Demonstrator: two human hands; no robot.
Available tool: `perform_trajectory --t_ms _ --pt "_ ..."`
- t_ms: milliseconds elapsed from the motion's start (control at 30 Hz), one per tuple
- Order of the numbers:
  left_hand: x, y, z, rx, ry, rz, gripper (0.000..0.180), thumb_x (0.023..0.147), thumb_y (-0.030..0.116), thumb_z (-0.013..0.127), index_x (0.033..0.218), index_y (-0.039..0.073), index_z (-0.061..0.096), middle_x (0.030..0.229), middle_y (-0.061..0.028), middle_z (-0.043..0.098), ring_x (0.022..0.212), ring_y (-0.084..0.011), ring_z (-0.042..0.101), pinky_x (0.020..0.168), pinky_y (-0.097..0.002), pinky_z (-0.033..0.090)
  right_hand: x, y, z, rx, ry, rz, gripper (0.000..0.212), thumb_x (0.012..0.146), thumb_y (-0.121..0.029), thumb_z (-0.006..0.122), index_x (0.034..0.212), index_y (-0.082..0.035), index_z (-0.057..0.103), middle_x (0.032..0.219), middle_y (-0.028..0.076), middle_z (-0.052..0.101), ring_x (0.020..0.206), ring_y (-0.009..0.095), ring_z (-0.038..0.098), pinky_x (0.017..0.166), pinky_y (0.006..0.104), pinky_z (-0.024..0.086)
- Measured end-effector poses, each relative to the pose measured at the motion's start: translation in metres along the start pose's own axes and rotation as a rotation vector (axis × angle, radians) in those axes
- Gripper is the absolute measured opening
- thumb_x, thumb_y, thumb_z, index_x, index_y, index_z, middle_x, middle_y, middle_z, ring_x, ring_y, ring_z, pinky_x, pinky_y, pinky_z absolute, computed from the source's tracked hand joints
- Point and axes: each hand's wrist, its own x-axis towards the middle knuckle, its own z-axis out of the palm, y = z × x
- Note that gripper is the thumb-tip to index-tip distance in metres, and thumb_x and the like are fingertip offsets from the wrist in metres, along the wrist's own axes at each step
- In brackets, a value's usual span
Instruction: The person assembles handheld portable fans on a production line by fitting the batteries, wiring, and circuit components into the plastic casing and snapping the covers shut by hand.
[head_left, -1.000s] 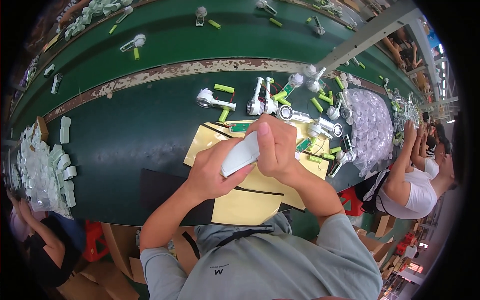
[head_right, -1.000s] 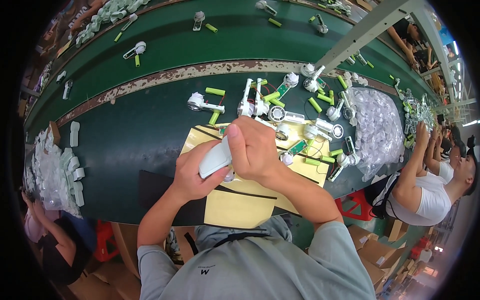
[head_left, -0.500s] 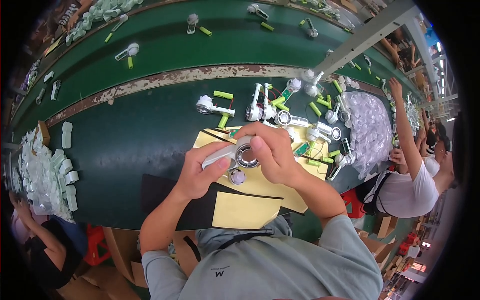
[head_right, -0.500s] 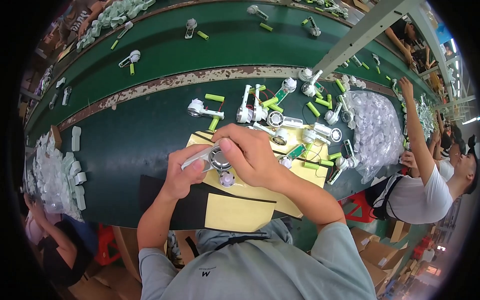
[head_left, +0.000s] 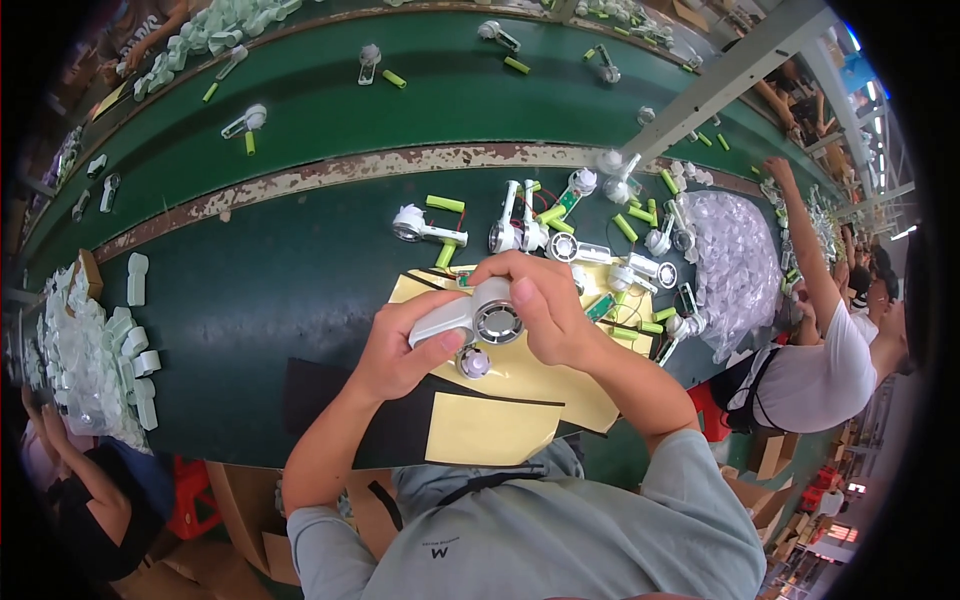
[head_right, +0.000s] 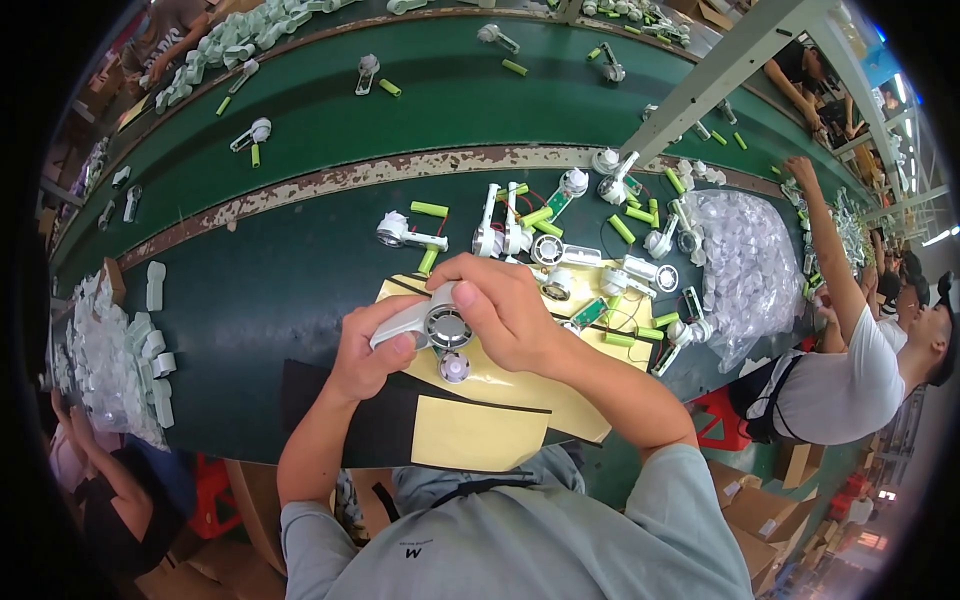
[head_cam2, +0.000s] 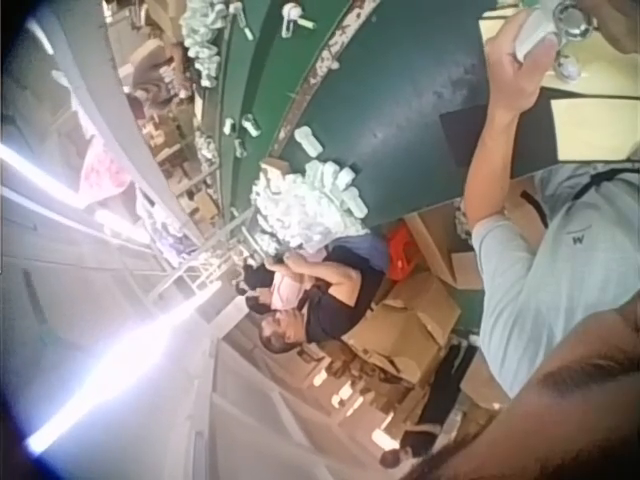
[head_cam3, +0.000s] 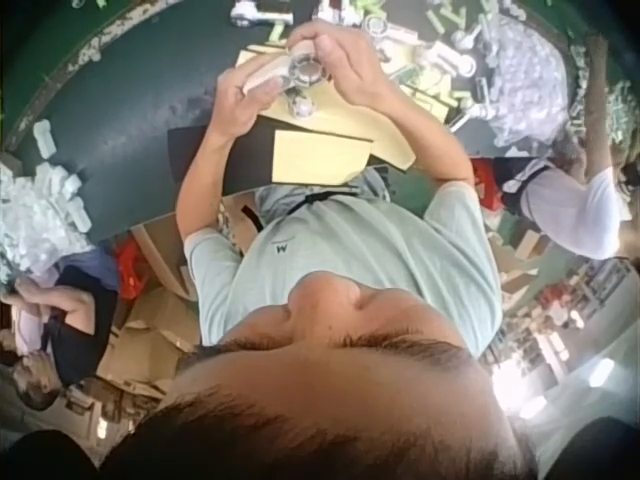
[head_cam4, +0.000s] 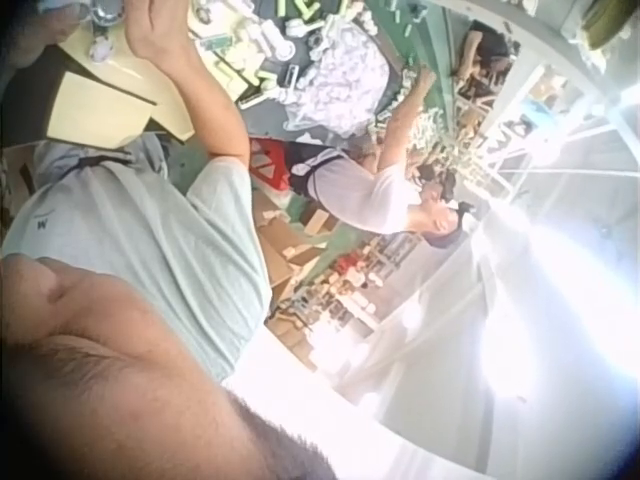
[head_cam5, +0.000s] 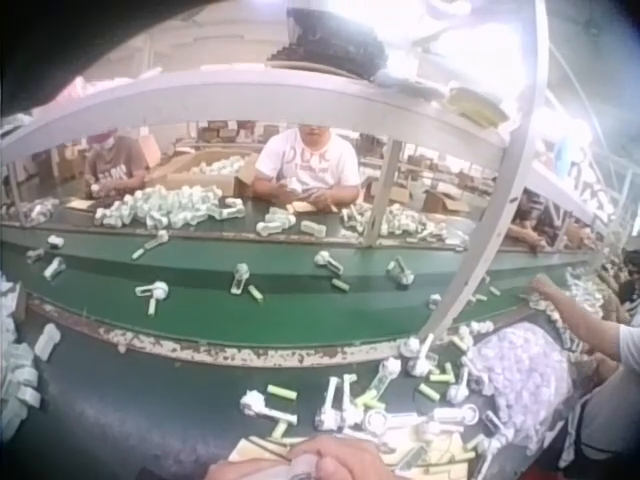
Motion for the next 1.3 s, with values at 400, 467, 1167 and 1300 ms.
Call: perform_trajectory --t_ms 400,467,1167,1300 --pt "0.009 0.009 -0.004 -0.156 0.394 -0.074 0.044 0.099 0.014 0.05 0.14 0.002 0.039 0.088 -0.0099 0.06 0.064 -0.0102 0.055 0.053 -0.0227 0.046 0.105 0.07 -0.047 -0.153 0.09 0.225 0.03 0.09 -0.031 0.066 0.093 -0.001 0.072 0.073 0.01 0.067 0.062 0.014 0.057 0.058 0.0301 0.048" --pt "0.001 0.017 -0.022 0.082 0.454 0.021 0.04 0.099 0.014 0.05 0.137 0.002 0.045 0.093 -0.0099 0.062 0.072 -0.0115 0.059 0.058 -0.0226 0.05 0.127 0.11 -0.079 -0.53 0.31 0.264 0.049 0.09 -0.046 0.061 0.086 0.001 0.072 0.079 0.018 0.069 0.074 0.028 0.069 0.066 0.0381 0.054" --pt "-0.119 -0.007 -0.212 1.765 1.057 -0.199 0.052 0.085 0.023 0.068 0.129 0.004 0.049 0.127 -0.0189 0.05 0.116 -0.0392 0.048 0.097 -0.0455 0.042 0.155 0.248 -0.212 -1.04 0.379 0.863 0.043 0.087 -0.024 0.061 0.125 -0.007 0.053 0.126 0.022 0.054 0.119 0.04 0.052 0.097 0.0519 0.045" --pt "-0.135 -0.015 -0.232 1.732 0.953 -0.263 0.058 0.082 0.019 0.067 0.134 0.005 0.046 0.129 -0.0195 0.048 0.119 -0.0397 0.046 0.101 -0.0489 0.038 0.16 0.203 -0.172 -0.799 0.369 0.34 0.033 0.092 -0.021 0.054 0.12 -0.003 0.053 0.112 0.022 0.06 0.1 0.034 0.062 0.086 0.0426 0.052"
